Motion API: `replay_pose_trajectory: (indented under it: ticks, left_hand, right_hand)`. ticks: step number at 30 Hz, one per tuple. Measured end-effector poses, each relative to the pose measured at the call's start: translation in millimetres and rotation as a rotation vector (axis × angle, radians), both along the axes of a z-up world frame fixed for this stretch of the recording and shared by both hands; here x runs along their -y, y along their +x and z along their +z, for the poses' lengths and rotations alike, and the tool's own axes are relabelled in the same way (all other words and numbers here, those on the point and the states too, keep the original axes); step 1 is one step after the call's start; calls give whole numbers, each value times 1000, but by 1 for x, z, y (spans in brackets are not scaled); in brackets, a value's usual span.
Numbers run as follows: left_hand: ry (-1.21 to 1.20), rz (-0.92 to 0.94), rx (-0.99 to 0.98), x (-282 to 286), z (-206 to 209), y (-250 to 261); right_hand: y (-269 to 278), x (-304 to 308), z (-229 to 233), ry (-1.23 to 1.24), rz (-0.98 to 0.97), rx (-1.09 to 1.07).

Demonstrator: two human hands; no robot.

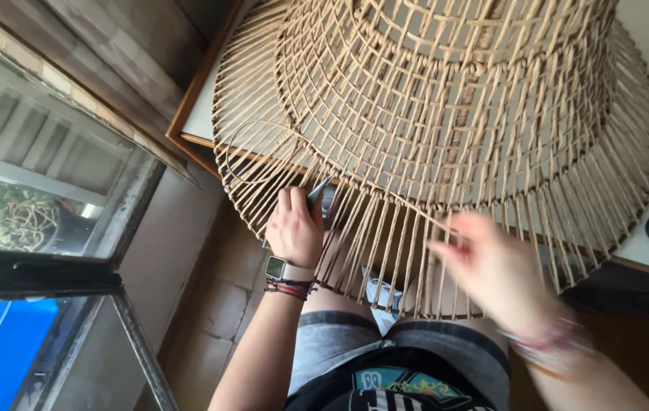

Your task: Weaving wicker strands into a conical frame and trimming the excess with pliers

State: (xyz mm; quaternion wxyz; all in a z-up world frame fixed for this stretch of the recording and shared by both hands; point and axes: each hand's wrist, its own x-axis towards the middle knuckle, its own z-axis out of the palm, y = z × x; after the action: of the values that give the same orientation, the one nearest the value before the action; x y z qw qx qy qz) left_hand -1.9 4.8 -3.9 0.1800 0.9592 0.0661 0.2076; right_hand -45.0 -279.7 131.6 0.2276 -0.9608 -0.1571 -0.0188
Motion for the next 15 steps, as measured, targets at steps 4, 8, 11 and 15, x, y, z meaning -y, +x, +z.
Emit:
replay_pose_trajectory:
  ticks: [4, 8, 11, 15]
  left_hand:
    - [105, 89, 88, 0, -12, 0]
    - [139, 73, 89, -1, -18, 0]
    - [91, 61, 99, -3, -6, 2]
    - [-203, -2, 87, -8, 29, -10]
  right_hand:
    - [29, -34, -53, -6, 12, 314]
    - [-10, 36, -53, -44, -118, 262]
    - [-44, 104, -61, -122, -271, 144]
    - [-32, 95, -44, -118, -254, 3]
